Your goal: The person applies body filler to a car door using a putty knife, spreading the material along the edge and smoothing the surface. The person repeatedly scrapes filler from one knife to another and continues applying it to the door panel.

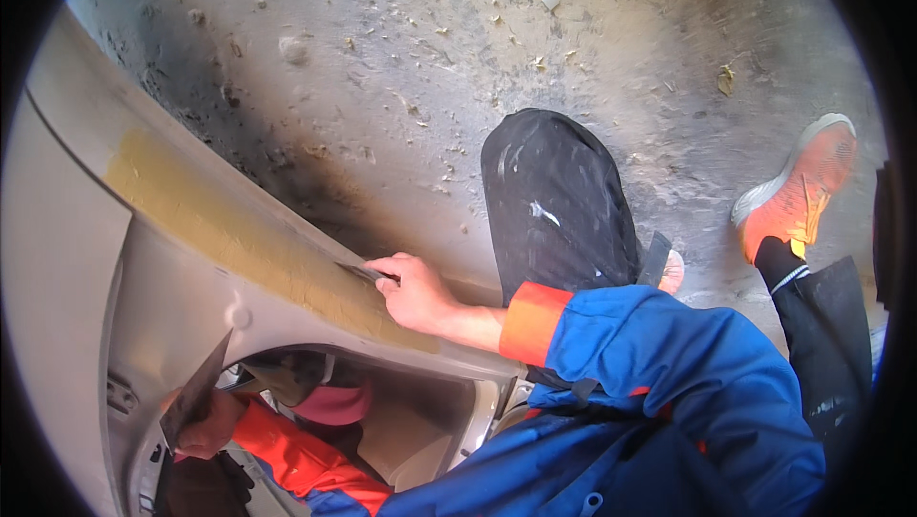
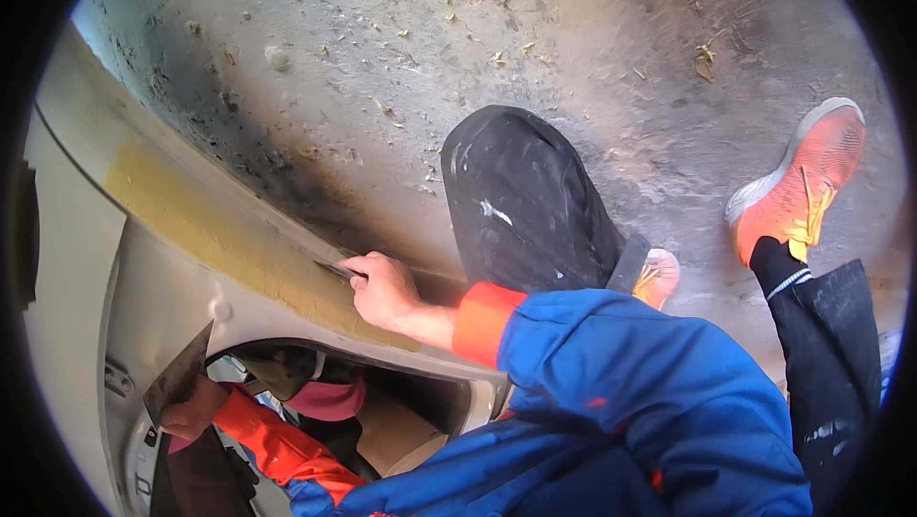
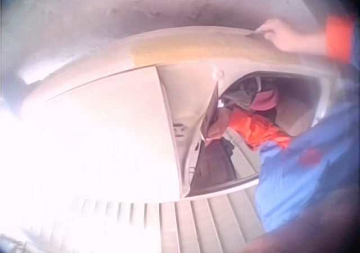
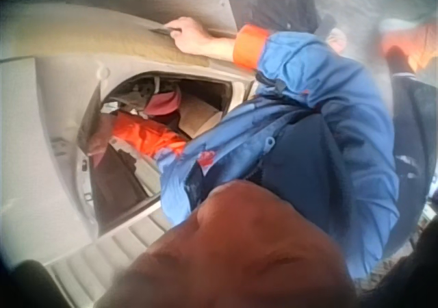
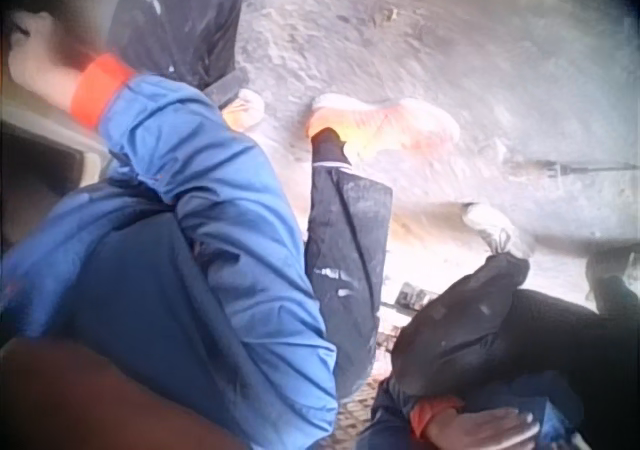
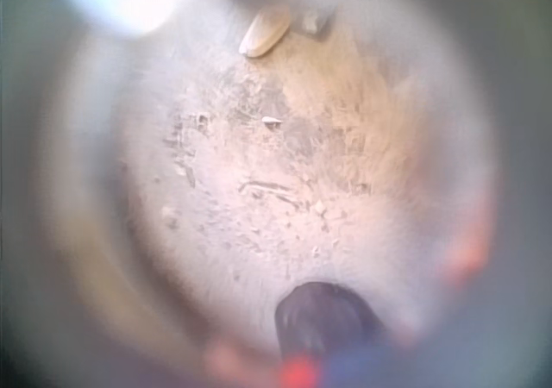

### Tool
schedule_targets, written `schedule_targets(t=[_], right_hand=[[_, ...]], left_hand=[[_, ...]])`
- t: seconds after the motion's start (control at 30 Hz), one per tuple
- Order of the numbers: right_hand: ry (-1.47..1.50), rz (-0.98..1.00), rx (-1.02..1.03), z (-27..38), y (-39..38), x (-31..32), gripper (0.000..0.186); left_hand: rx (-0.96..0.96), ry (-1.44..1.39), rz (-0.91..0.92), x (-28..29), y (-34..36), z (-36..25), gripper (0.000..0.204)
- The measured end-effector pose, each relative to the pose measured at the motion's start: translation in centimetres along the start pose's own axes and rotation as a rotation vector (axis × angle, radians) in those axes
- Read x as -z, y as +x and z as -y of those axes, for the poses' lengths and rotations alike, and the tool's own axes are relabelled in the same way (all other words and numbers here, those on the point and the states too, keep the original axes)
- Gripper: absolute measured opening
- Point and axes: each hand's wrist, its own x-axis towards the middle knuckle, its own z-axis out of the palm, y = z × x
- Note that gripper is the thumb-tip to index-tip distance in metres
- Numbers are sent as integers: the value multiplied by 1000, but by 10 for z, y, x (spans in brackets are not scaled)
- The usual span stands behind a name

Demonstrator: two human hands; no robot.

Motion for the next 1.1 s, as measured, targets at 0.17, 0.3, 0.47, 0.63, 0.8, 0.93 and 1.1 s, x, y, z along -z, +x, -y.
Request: schedule_targets(t=[0.17,0.3,0.47,0.63,0.8,0.93,1.1], right_hand=[[10,-48,41,3,-39,-9,36],[-26,-116,112,5,-73,-18,36],[-42,-198,116,15,-112,-8,35],[-36,-393,353,36,-57,21,31],[170,11,139,40,7,48,21],[134,158,97,51,64,36,20],[127,-64,113,62,94,32,39]], left_hand=[[65,-33,48,-2,-17,1,20],[110,-37,-18,-8,-31,-2,21],[140,-136,-84,-17,-33,-6,20],[3,-135,-226,-29,-40,3,40],[53,-109,-117,-24,-49,8,44],[97,-61,-149,-17,-39,0,27],[131,-109,-35,-2,-19,-7,27]])
